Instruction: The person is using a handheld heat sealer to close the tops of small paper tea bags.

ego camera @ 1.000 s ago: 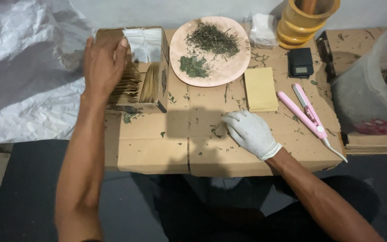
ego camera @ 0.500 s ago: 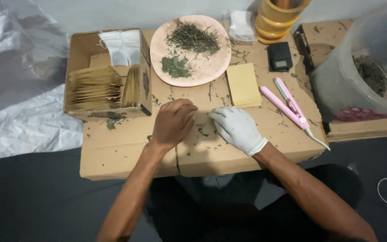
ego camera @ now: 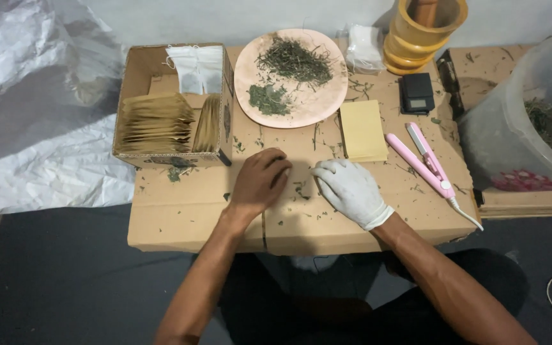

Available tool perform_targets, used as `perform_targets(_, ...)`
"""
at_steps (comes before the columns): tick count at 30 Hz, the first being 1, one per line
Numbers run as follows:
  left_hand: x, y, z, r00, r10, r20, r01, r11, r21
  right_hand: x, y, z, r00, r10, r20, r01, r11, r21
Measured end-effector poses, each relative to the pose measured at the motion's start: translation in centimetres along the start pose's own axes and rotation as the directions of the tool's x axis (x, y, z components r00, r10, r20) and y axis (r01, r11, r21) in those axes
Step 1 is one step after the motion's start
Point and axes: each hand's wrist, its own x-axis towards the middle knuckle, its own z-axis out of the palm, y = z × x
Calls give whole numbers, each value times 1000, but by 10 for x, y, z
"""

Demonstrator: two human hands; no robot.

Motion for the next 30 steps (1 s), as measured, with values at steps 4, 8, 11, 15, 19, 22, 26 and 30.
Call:
perform_targets(4, -1, 1, 1, 998, -39, 42, 38, 999, 5, -1, -2, 0, 1000, 9, -14, -9, 1000, 18)
perform_targets(8, -1, 4, -4, 997, -65, 51, 66, 998, -10, 0, -1, 1, 1000, 10, -18, -9, 1000, 13)
perform_targets(11, -9, 7, -9, 999, -51, -13, 50, 992, -114, 0, -3, -1, 1000, 19, -4, -19, 1000, 21)
perform_targets(15, -13, 14, -33, 954, 39, -297, -146, 926, -349, 2, -3, 0, 999, 37, -19, -36, 998, 49)
perform_targets(19, 6, -11, -96, 854, -42, -519, -174, 916, -360, 2, -3, 2, 999, 33, -5, -33, 999, 23)
perform_targets(22, 35, -42, -168, 836, 0, -549, -100, 983, -151, 5, -8, -5, 999, 32, -28, -31, 999, 44)
perform_targets(26, 89, -106, -189, 908, 71, -413, 35, 969, 244, 13, -15, -20, 995, 32, -90, -20, 990, 137)
perform_targets(30, 132, -185, -151, 986, -20, -168, 105, 852, 513, 14, -16, -22, 992, 15, -128, 3, 990, 138)
